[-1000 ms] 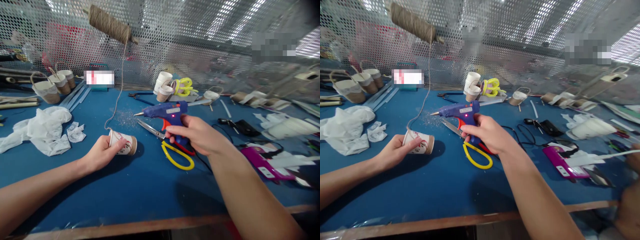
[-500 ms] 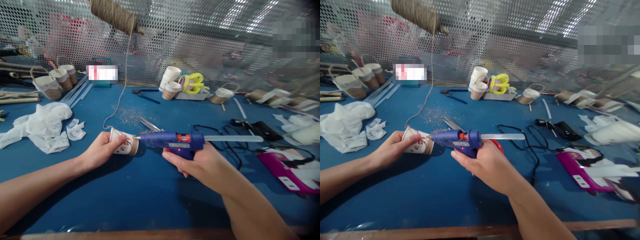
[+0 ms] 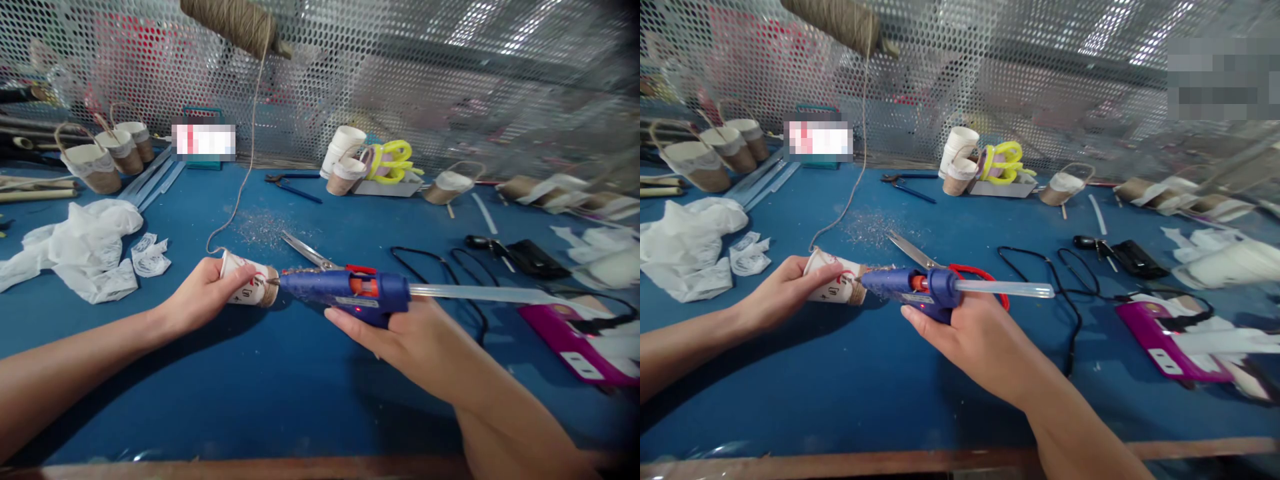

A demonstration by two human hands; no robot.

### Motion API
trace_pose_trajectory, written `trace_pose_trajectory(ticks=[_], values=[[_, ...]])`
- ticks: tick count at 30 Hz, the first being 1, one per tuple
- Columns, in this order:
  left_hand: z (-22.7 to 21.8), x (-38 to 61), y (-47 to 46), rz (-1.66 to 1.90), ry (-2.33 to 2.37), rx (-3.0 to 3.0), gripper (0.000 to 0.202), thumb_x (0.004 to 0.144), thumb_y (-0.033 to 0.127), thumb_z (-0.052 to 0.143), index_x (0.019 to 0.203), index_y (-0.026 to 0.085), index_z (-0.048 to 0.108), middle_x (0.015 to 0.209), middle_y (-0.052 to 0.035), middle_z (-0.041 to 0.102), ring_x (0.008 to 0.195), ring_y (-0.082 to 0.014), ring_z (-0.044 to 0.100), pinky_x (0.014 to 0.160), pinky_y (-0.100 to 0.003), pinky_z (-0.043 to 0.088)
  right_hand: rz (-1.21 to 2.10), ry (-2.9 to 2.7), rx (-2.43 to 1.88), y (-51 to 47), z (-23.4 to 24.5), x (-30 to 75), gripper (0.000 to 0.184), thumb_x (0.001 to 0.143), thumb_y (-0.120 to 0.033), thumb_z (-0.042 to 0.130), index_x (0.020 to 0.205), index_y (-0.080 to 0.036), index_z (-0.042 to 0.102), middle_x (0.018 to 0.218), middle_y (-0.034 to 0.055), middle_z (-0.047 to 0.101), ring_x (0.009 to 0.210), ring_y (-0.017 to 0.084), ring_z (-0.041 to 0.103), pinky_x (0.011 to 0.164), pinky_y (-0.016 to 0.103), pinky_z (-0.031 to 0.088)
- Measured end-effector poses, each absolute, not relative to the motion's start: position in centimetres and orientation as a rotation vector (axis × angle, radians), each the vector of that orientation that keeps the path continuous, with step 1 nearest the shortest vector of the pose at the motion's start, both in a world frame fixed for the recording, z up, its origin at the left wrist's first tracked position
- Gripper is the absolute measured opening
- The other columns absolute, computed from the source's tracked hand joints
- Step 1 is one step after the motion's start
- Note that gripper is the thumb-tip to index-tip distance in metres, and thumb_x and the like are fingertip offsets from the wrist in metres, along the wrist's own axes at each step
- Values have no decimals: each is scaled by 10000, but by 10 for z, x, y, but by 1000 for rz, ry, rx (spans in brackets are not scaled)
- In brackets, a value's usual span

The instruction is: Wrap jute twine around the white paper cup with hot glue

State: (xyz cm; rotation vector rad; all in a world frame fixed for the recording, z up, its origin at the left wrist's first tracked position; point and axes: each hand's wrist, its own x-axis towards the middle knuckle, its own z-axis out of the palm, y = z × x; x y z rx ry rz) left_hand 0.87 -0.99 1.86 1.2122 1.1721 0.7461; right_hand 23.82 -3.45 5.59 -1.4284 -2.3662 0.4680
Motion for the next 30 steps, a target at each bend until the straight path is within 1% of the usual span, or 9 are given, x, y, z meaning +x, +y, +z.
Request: trace_pose_trajectory(ticks=[3,8,10,13,15,18,21,25,30], values=[[19,9,-9,746,1186,1212,335,784,368,502,860,100,687,792,-66,715,667,-141,625,625,-202,455,488,-2364,-1437,-34,56,238,261,794,-372,470,597,-226,556,544,-24,602,506,144,555,514,260,451],[20,9,-10,751,1178,1197,318,780,362,505,828,102,682,777,-66,716,685,-152,639,649,-214,465,543,-2364,-1467,-35,55,240,222,765,-410,512,647,-242,598,614,-5,641,545,173,574,557,302,459],[19,8,-10,748,1177,1195,322,781,366,502,834,103,680,786,-70,717,703,-161,644,659,-221,468,557,-2377,-1472,-36,55,240,253,769,-419,500,616,-243,599,544,-4,605,494,165,542,518,302,439],[18,8,-11,751,1211,1209,323,781,369,503,807,99,677,792,-75,717,678,-157,642,624,-214,463,548,-2379,-1469,-37,57,239,267,772,-417,481,613,-251,616,439,-9,514,439,156,488,477,295,401],[18,8,-11,745,1226,1212,320,782,367,503,803,97,675,789,-73,717,661,-151,638,607,-207,457,519,-2390,-1465,-36,60,237,278,777,-415,460,626,-256,631,398,-12,453,425,154,465,466,292,383],[18,8,-11,744,1207,1206,327,785,377,499,810,101,672,802,-69,717,688,-156,640,630,-209,459,491,-2434,-1441,-35,65,234,329,783,-417,419,601,-253,638,361,-11,381,407,158,445,446,297,364],[18,8,-11,751,1197,1203,329,781,381,502,814,100,671,798,-68,715,704,-164,639,647,-217,461,523,-2417,-1440,-33,64,234,326,782,-414,417,626,-242,646,407,3,453,430,167,480,463,308,386],[19,9,-12,755,1199,1225,325,779,376,503,792,102,676,773,-60,714,654,-144,624,609,-201,452,594,-2366,-1476,-33,58,238,276,774,-415,467,646,-244,641,531,13,591,512,186,550,527,326,432],[18,8,-12,750,1212,1286,337,786,387,492,805,111,684,792,-59,711,662,-147,615,608,-204,449,662,-2333,-1518,-34,55,240,208,765,-409,511,728,-263,655,633,6,647,620,214,596,589,346,463]])
